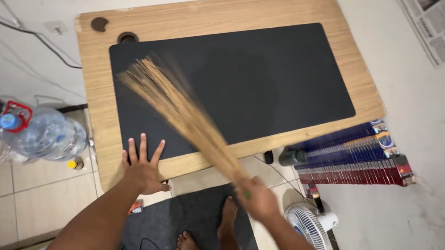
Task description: Cleaning a desk mat using a broom to beat out dust and a cloth to wipe it down.
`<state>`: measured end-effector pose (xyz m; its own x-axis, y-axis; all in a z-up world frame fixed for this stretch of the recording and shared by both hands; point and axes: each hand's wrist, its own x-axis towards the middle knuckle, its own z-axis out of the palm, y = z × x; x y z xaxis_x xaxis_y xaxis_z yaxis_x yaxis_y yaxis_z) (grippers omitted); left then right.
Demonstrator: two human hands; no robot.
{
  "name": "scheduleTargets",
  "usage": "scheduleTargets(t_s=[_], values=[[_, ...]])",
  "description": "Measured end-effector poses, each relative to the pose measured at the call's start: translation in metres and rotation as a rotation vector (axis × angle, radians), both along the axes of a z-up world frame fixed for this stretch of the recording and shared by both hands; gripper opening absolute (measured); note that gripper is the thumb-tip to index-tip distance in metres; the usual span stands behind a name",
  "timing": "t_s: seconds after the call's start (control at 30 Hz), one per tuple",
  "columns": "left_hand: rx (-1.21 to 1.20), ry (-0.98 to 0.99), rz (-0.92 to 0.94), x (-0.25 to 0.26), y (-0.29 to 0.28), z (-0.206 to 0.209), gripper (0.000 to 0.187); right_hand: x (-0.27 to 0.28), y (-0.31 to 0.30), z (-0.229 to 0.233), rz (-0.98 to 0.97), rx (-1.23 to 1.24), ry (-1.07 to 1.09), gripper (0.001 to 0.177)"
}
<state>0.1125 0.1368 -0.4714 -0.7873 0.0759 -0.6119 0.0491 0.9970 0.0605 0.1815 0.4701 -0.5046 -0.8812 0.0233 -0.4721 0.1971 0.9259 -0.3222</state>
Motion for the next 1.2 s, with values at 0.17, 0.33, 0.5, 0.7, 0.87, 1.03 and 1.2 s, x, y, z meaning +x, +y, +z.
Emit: scheduleTargets(t_s=[0.17,0.33,0.5,0.7,0.87,1.03,1.2], values=[[-0.045,-0.044,-0.003,-0.002,0.003,0.015,0.140,-0.044,0.152,-0.024,-0.319,0.213,0.154,0.054],[-0.057,-0.086,-0.013,-0.003,0.005,0.017,0.141,-0.065,0.228,0.006,-0.511,0.394,0.293,0.061],[-0.056,-0.119,-0.017,-0.002,0.002,0.018,0.144,-0.055,0.145,0.026,-0.275,0.252,0.335,0.060],[-0.058,-0.097,-0.015,-0.005,0.003,0.015,0.144,-0.073,0.116,0.025,-0.328,0.288,0.061,0.059],[-0.069,-0.116,-0.021,-0.003,0.002,0.018,0.143,-0.099,0.209,-0.013,-0.587,0.239,0.185,0.053],[-0.057,-0.099,-0.015,-0.003,0.003,0.022,0.143,-0.072,0.162,0.020,-0.554,0.238,0.359,0.059],[-0.045,-0.097,-0.024,-0.001,0.000,0.016,0.144,-0.023,0.097,-0.020,-0.161,0.056,0.467,0.059]])
